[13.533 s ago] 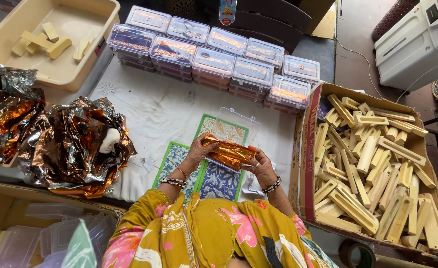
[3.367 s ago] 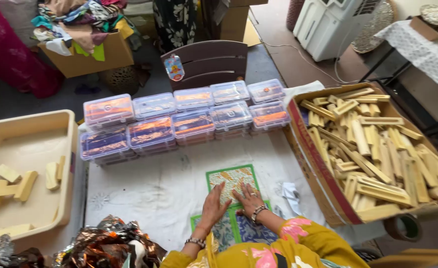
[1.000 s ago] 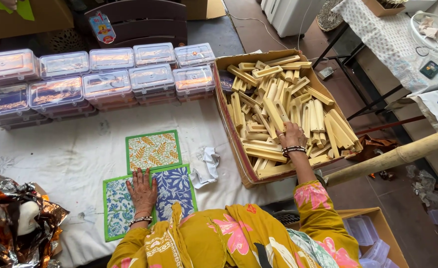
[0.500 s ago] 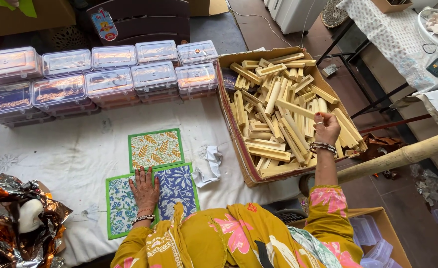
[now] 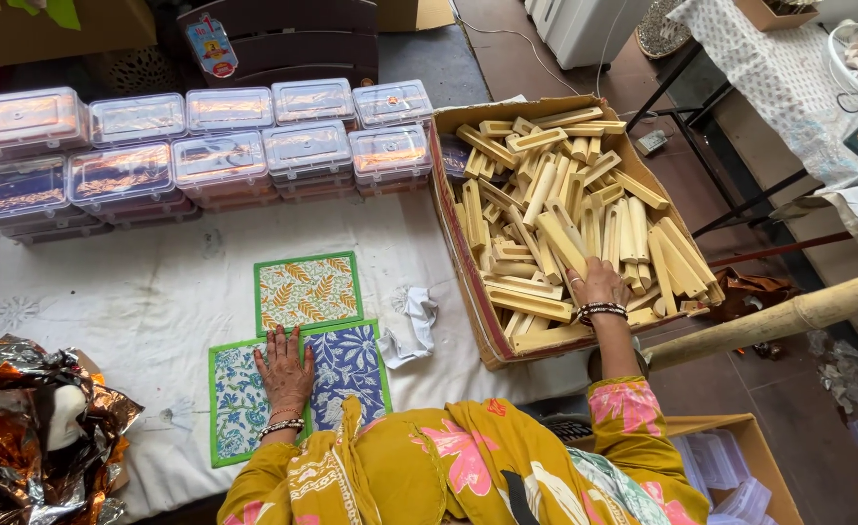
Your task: The person places a gold foil sheet into a clear plastic container and closes it. They then pick up wooden pieces from a box, place them on patterned mats, and wrap them in gold foil sheets. The wrapped items are placed on the table.
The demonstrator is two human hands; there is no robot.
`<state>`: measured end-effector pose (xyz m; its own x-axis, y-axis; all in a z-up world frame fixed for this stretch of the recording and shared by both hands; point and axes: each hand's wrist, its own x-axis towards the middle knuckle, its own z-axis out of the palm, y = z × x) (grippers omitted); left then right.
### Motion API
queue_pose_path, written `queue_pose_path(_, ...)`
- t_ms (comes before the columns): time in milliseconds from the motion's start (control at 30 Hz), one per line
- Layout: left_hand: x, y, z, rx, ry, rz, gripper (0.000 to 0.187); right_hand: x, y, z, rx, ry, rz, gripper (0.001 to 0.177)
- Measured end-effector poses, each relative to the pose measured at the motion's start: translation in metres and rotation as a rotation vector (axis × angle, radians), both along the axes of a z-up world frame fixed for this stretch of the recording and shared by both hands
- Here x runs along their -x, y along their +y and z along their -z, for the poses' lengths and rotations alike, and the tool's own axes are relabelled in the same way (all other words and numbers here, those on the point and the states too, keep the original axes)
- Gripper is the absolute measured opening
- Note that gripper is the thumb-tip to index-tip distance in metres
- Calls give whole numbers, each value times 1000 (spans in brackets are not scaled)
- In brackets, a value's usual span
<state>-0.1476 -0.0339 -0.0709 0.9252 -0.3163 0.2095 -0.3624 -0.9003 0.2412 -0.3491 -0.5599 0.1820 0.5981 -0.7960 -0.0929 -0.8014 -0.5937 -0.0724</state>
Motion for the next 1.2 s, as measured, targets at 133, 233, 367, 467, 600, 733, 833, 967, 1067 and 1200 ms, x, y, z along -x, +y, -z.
queue_pose_path(133,0,-2,-5,0,4,-9,57,0,-12,11,-53,-7,-2,52)
queue_pose_path(233,1,-2,-9,-16,20,-22,56,1,-22,25,-107,-84,-52,56)
queue_pose_path(367,1,-2,-7,-20,13,-18,56,1,-32,33,-185,-187,5,57)
queue_pose_path(467,1,-3,-7,-12,8,-15,56,3,-34,37,-293,-268,86,52)
queue_pose_path(600,4,-2,-14,6,21,0,56,2,-26,25,-210,-246,191,46)
queue_pose_path(733,2,1,-12,10,29,2,57,-5,10,2,-112,-514,155,46)
queue_pose_path(833,-4,3,-6,13,29,33,61,-31,56,-13,-127,-605,22,46)
queue_pose_path(967,-9,19,-7,57,97,147,69,-92,126,33,-320,-474,-418,42)
queue_pose_path(1067,-14,35,-10,160,198,208,80,-135,185,93,-717,-360,-588,43)
queue_pose_path(1200,-26,44,-37,382,319,234,99,-186,244,141,-910,-114,-737,45)
